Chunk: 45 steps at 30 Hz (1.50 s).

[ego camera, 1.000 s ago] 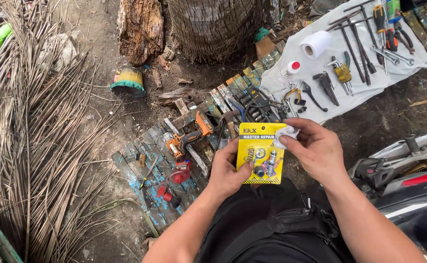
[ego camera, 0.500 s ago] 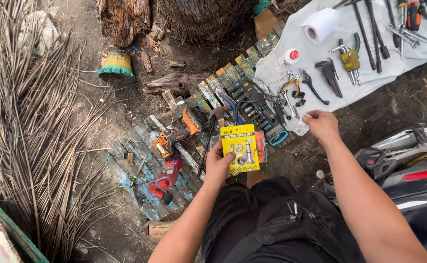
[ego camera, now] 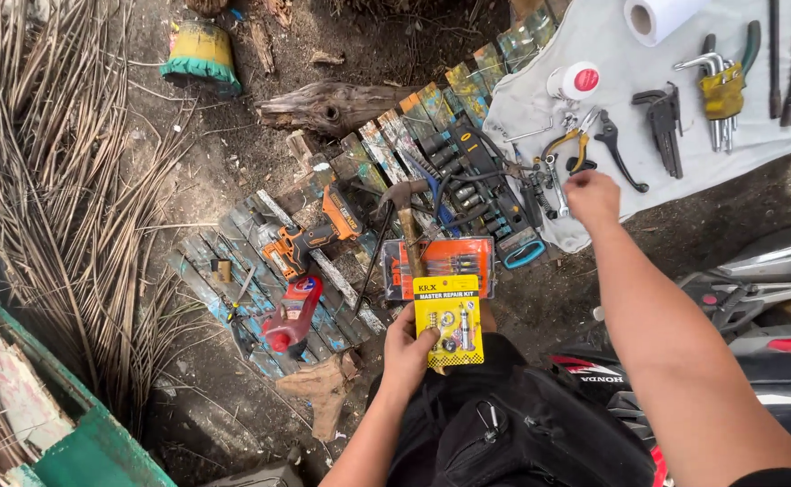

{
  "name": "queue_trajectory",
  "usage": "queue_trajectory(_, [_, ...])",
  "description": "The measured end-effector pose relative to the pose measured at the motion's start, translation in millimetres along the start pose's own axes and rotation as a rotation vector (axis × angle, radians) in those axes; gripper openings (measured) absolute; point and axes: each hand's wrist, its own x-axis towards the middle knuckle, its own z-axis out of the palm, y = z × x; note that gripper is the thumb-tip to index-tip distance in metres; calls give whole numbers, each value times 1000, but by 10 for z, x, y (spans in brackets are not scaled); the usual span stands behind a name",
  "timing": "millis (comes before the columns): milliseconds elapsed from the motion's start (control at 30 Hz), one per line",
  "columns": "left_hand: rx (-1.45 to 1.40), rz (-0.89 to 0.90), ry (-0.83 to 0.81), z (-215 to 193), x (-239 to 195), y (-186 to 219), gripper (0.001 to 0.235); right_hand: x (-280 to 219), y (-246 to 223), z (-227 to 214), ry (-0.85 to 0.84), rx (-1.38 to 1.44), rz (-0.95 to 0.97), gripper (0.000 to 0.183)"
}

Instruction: The person holds a packaged master repair kit and displays it to the camera. They then remove a small metal spring from the packaging and wipe it with a white cloth. The person continues to handle the packaging and the spring while standing near a workbench.

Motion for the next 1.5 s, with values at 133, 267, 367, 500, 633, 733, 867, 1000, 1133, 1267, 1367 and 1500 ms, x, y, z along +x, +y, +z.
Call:
queue_trajectory(133, [-3,-9,28,-77,14,-88,58,-46,-201,432,-30,-240,-5,26])
queue_trajectory(267, [-35,-66,37,-163,-27,-106,36,-74,-289,504,-89,-190,196,35])
queue_trajectory(367, [-52,-65,5,-204,-62,75,35,-10,-338,480,-103,-210,189,34])
queue_trajectory(500, [-156,-28,-79,-378,-150,197,34,-81,-338,381,-23,176,279,29])
queue_trajectory(633, [-150,44,-118,-661,-329,446,42,-434,-270,371,-27,584,295,20])
queue_trajectory(733, [-225,143,-185,-1040,-574,728,46,-1318,-684,220,-95,755,164,29])
queue_trajectory(867, [-187,333,-249,-1789,-928,1075,47,-3195,-1588,-16,-83,706,-94,14])
queue_trajectory(1000, [-226,448,-304,-2523,-1461,1263,54,-4954,-2248,153,-58,772,-243,16])
queue_trajectory(1133, [-272,524,-336,-3099,-1950,1244,55,-6029,-3112,240,4,526,-268,11])
queue_trajectory(1267, [-262,602,-263,-3442,-2277,1190,59,-6404,-3482,396,2,557,-320,19])
queue_trajectory(1367, [-285,629,-240,-3621,-2429,1165,57,-6570,-3678,445,-30,566,-354,20])
queue_trajectory(1500, [-280,667,-205,-3788,-2650,1231,55,-6764,-3879,410,-60,610,-418,20])
